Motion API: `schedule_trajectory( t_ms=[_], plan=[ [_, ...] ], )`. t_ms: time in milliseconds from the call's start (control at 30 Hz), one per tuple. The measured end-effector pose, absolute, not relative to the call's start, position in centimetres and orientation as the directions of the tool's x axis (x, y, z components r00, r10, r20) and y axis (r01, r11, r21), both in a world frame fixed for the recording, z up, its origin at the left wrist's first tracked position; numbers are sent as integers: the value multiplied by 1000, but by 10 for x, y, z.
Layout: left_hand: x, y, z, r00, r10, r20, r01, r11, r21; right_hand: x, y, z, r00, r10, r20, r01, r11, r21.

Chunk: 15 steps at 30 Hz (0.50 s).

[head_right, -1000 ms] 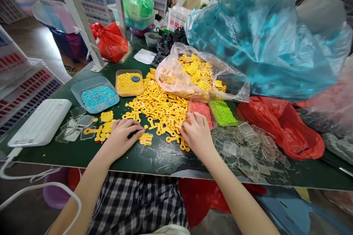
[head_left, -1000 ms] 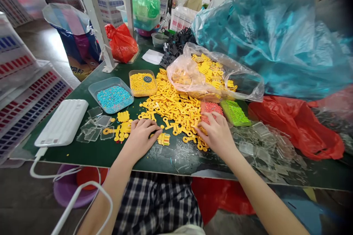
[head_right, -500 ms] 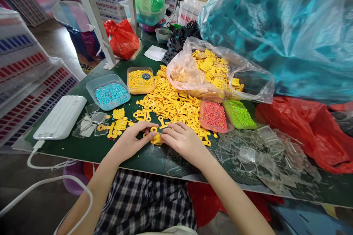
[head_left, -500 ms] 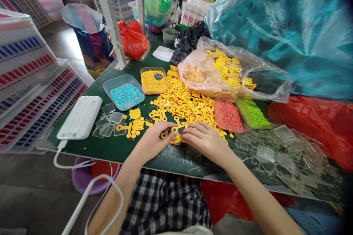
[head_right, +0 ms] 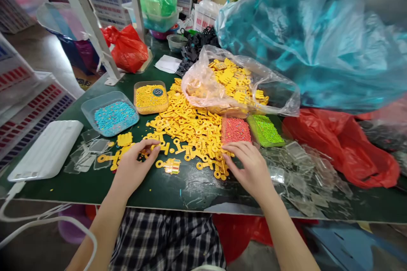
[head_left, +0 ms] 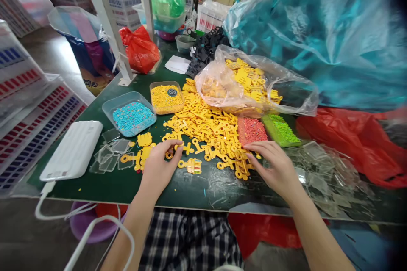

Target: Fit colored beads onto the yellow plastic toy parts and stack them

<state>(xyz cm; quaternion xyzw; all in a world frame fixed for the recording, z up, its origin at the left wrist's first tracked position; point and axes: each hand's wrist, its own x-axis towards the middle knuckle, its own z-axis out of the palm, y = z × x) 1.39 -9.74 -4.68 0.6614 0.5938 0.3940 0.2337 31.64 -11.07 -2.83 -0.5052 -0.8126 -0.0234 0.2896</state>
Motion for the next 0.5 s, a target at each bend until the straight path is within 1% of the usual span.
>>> schedule_trajectory(
  t_ms=[100,200,300,500],
  plan=[
    [13,-94,-49,-22,965,261,646,-185,740,358,-137,-34,-176,846,504,916,328,-230],
    [14,-89,-55,-11,963,271,693,-188,696,385,-163,-42,-118,897,426,959,214,-185],
    [16,-84,-62,30,948,316,728,-238,643,392,-176,-48,-106,930,351,972,172,-162],
    [10,-84,-64,99,905,414,746,-343,571,385,-160,-56,-103,905,414,987,145,-71]
  ],
)
